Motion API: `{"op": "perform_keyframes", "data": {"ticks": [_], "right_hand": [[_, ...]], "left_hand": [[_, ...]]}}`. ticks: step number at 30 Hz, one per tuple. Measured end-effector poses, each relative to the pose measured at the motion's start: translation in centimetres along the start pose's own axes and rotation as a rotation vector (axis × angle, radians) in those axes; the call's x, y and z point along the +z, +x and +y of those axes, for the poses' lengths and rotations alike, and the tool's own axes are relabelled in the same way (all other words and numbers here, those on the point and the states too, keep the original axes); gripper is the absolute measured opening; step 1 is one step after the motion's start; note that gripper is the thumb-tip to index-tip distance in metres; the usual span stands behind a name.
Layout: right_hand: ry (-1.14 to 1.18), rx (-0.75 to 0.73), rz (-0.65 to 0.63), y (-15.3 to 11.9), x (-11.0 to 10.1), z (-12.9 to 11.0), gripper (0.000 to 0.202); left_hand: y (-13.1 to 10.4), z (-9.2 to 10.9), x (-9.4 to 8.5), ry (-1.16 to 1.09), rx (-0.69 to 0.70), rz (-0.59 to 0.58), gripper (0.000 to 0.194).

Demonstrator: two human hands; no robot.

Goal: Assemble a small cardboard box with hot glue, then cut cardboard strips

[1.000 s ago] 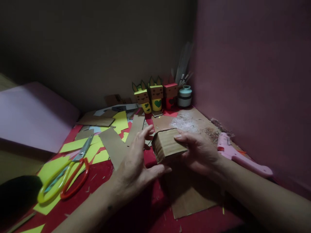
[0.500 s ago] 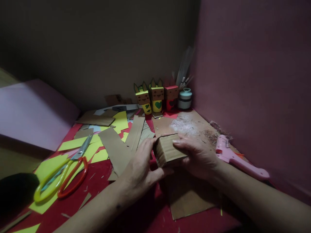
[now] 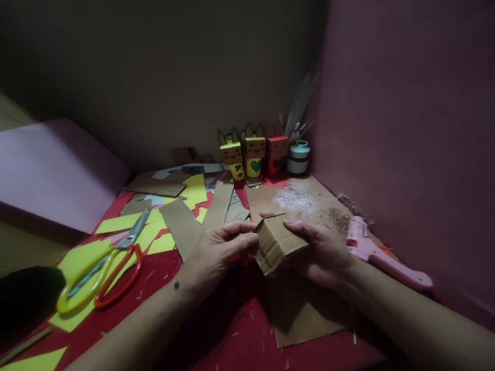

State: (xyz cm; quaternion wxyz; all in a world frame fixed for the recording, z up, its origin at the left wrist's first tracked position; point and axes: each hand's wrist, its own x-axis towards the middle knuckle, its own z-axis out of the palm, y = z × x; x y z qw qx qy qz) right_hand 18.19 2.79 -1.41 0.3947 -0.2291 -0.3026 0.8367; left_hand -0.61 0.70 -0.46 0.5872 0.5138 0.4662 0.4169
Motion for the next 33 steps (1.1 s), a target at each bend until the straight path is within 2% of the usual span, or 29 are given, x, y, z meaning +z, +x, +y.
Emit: {"op": "perform_keyframes", "data": {"ticks": [5, 8, 10, 12, 15, 18, 21, 24, 29, 33], "right_hand": [[-0.056, -0.044, 0.001, 0.0, -0.1, 0.1, 0.044], [-0.101, -0.070, 0.011, 0.1, -0.1, 0.1, 0.043], [-0.129, -0.096, 0.029, 0.2, -0.2, 0.1, 0.043], [-0.136, -0.127, 0.042, 0.3, -0.2, 0.2, 0.041], [-0.131, -0.170, 0.029, 0.3, -0.2, 0.2, 0.037], [-0.158, -0.180, 0.022, 0.2, 0.0, 0.2, 0.033], [-0.170, -0.155, 0.001, 0.0, 0.2, 0.2, 0.031], [-0.190, -0.126, -0.024, -0.3, 0.5, 0.3, 0.033], [-0.229, -0.097, -0.029, -0.4, 0.6, 0.8, 0.034], [-0.180, 0.012, 0.015, -0.1, 0.3, 1.0, 0.013]], "left_hand": [[0.0, -0.6, 0.3, -0.077, 0.000, 0.033, 0.026], [0.0, -0.3, 0.1, 0.022, -0.004, 0.049, 0.028], [0.0, 0.0, -0.1, 0.142, 0.048, 0.040, 0.032], [-0.1, 0.2, -0.1, 0.221, 0.129, -0.032, 0.043], [-0.3, -0.1, 0.2, 0.272, 0.225, -0.143, 0.071], [-0.4, -0.7, 0.5, 0.407, 0.343, -0.091, 0.080], [-0.3, -1.3, 0.4, 0.595, 0.507, -0.005, 0.072], [-0.3, -1.3, 0.3, 0.704, 0.636, 0.028, 0.058], [-0.4, -1.3, 0.3, 0.780, 0.684, 0.028, 0.040], [-0.4, -1.6, 0.3, 0.821, 0.710, 0.029, 0.037]]}}
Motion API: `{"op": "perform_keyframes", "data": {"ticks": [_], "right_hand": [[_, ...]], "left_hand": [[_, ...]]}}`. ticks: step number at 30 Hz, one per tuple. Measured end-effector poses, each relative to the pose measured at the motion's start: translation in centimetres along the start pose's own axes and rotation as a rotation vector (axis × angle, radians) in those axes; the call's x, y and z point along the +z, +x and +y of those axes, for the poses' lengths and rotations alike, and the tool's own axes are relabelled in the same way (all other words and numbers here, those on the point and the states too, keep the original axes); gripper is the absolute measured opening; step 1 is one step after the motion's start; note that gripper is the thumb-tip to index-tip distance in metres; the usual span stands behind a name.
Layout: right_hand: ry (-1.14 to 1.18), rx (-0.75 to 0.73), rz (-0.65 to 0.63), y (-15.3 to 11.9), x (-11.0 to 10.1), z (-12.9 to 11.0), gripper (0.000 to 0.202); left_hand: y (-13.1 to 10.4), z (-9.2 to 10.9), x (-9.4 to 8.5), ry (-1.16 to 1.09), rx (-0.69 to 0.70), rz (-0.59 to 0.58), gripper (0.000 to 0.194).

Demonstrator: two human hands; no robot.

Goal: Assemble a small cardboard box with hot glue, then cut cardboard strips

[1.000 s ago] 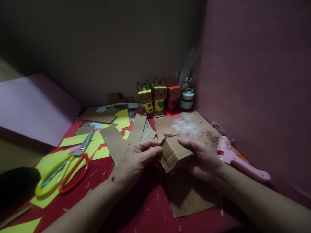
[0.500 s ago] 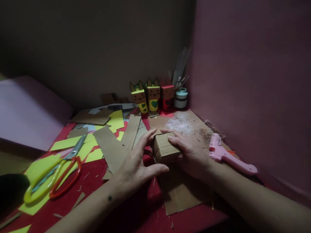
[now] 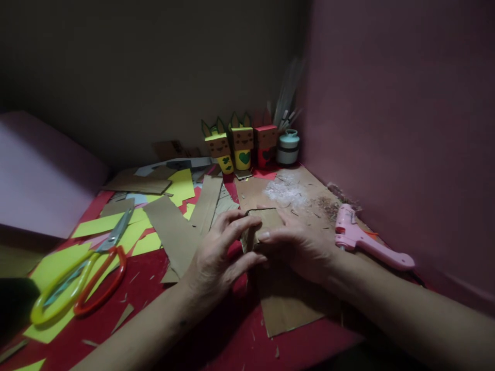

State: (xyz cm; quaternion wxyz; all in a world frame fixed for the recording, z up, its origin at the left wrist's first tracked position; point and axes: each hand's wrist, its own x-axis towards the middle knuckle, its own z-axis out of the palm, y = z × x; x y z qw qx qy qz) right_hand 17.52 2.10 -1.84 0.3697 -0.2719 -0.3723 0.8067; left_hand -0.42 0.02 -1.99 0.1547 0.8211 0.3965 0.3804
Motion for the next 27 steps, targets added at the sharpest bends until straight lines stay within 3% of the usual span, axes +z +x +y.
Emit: {"op": "perform_keyframes", "data": {"ticks": [8, 17, 27], "right_hand": [[0.032, -0.002, 0.047, 0.16, 0.10, 0.06, 0.004], [0.008, -0.070, 0.009, 0.11, 0.15, 0.09, 0.013], [0.004, -0.038, 0.010, 0.15, 0.37, 0.13, 0.019]], "left_hand": [[0.22, -0.19, -0.19, 0.104, 0.081, 0.009, 0.038], [0.03, -0.13, -0.14, 0.143, 0.101, 0.032, 0.041], [-0.46, -0.55, 0.18, 0.046, 0.114, 0.051, 0.025]]}}
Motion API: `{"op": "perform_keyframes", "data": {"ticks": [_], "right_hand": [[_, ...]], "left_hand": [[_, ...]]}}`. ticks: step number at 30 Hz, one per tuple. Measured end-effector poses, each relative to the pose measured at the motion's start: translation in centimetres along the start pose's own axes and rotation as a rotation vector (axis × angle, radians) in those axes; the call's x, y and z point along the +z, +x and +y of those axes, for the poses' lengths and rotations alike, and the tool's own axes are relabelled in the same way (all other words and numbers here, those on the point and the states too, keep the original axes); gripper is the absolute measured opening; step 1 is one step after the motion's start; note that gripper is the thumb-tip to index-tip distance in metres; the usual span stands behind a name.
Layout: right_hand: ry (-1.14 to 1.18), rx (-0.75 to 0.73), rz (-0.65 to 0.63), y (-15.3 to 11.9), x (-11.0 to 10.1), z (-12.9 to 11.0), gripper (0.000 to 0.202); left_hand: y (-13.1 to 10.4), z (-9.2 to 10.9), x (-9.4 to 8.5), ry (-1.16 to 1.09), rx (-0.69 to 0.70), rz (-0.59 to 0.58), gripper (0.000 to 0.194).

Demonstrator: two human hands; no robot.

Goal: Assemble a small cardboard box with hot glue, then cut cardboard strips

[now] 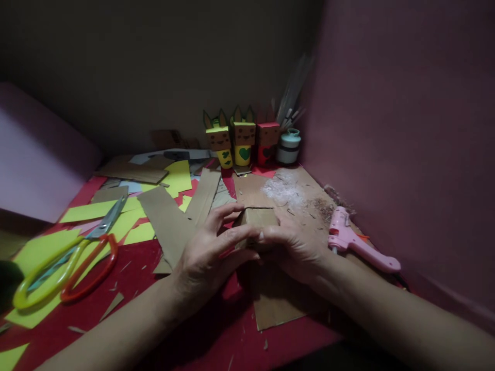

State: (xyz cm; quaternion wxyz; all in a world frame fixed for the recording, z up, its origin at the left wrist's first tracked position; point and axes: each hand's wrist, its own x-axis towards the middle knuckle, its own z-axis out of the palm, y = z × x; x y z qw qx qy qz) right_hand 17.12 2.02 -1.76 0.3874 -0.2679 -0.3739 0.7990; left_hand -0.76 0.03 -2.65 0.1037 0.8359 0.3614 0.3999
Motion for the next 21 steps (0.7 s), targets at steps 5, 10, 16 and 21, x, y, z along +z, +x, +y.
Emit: {"op": "perform_keyframes", "data": {"ticks": [5, 10, 16, 21], "right_hand": [[0.010, 0.045, 0.071, 0.0, 0.1, -0.1, 0.013], [0.050, 0.069, 0.102, -0.2, 0.5, -0.5, 0.012], [0.064, 0.119, 0.102, -0.3, 0.5, -0.5, 0.008], [0.078, 0.128, 0.122, -0.4, 0.3, -0.5, 0.012]], "left_hand": [[0.2, 1.3, 0.3, -0.131, -0.126, 0.102, 0.021], [0.2, 1.6, 0.3, -0.165, -0.097, 0.086, 0.028], [0.2, 1.3, 0.2, -0.108, -0.080, 0.055, 0.030], [0.4, 1.1, 0.4, -0.059, -0.024, 0.084, 0.027]]}}
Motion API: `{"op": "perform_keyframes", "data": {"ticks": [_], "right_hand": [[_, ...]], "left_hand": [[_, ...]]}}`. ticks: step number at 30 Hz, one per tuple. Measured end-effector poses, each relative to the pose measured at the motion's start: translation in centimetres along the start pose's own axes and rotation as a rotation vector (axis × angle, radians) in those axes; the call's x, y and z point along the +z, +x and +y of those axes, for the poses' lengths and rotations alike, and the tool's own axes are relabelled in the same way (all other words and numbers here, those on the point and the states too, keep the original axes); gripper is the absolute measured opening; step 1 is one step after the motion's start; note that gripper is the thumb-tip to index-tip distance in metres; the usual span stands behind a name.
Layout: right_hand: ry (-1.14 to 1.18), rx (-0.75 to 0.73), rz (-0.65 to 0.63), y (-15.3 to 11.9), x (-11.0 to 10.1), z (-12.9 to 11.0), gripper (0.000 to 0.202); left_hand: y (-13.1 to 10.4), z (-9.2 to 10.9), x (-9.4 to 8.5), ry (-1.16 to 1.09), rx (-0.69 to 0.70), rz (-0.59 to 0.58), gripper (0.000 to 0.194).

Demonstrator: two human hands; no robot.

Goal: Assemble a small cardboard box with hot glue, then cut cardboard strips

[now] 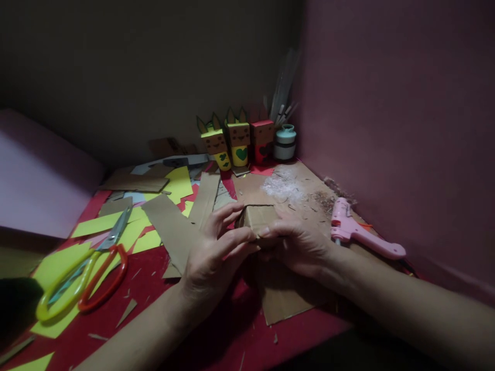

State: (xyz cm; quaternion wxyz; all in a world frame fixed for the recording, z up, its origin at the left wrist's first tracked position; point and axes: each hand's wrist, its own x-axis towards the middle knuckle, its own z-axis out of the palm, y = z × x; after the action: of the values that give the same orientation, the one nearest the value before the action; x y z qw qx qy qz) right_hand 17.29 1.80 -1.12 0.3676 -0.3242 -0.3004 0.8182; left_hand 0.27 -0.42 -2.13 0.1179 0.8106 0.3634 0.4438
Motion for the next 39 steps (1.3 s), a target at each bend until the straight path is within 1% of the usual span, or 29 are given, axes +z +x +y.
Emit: {"op": "perform_keyframes", "data": {"ticks": [5, 9, 12, 15, 17, 19, 22, 23, 24, 25, 28, 30, 33, 37, 39], "right_hand": [[-0.020, -0.065, -0.079, 0.0, 0.0, -0.1, 0.023], [-0.042, -0.086, -0.113, 0.2, 0.1, 0.0, 0.022], [-0.031, -0.073, -0.108, 0.2, 0.0, 0.0, 0.017], [0.006, -0.023, -0.067, 0.2, -0.3, 0.1, 0.016], [0.024, -0.004, -0.060, 0.2, -0.4, 0.0, 0.022], [0.024, -0.030, -0.099, 0.1, -0.4, -0.1, 0.034], [-0.011, -0.158, -0.191, 0.0, -0.3, -0.3, 0.046], [-0.026, -0.198, -0.201, 0.0, -0.2, -0.3, 0.049], [-0.039, -0.227, -0.186, 0.0, -0.2, -0.3, 0.053], [-0.050, -0.245, -0.145, 0.0, -0.3, -0.4, 0.060], [-0.081, -0.248, 0.008, 0.0, -0.5, -0.4, 0.085], [-0.122, -0.252, 0.029, -0.2, -0.7, -0.4, 0.094], [-0.210, -0.274, 0.032, -0.5, -1.0, -0.6, 0.095], [-0.305, -0.246, 0.015, -0.5, -1.3, -0.8, 0.085], [-0.316, -0.222, -0.007, -0.4, -1.4, -0.8, 0.079]], "left_hand": [[0.0, -0.1, -0.1, 0.028, 0.046, 0.012, 0.025], [-0.2, 0.0, -0.2, 0.001, 0.031, 0.013, 0.025], [-0.2, -0.1, -0.1, 0.003, 0.019, 0.012, 0.025], [-0.2, -0.2, 0.0, 0.021, 0.019, 0.013, 0.025], [-0.2, -0.1, -0.1, 0.019, 0.029, 0.007, 0.024], [-0.1, 0.1, -0.3, -0.006, 0.023, -0.005, 0.024], [0.1, 0.4, -0.7, -0.052, 0.023, -0.019, 0.026], [0.2, 0.4, -0.9, -0.058, 0.035, -0.018, 0.028], [0.3, 0.5, -1.1, -0.059, 0.047, -0.024, 0.028], [0.4, 0.4, -1.3, -0.059, 0.052, -0.037, 0.029], [0.6, 0.4, -1.6, -0.076, 0.051, -0.091, 0.031], [0.7, 0.4, -1.8, -0.101, 0.026, -0.109, 0.029], [0.7, 0.6, -1.8, -0.131, -0.020, -0.115, 0.025], [0.5, 0.7, -1.8, -0.115, -0.033, -0.120, 0.021], [0.5, 0.6, -1.9, -0.098, -0.041, -0.123, 0.020]]}}
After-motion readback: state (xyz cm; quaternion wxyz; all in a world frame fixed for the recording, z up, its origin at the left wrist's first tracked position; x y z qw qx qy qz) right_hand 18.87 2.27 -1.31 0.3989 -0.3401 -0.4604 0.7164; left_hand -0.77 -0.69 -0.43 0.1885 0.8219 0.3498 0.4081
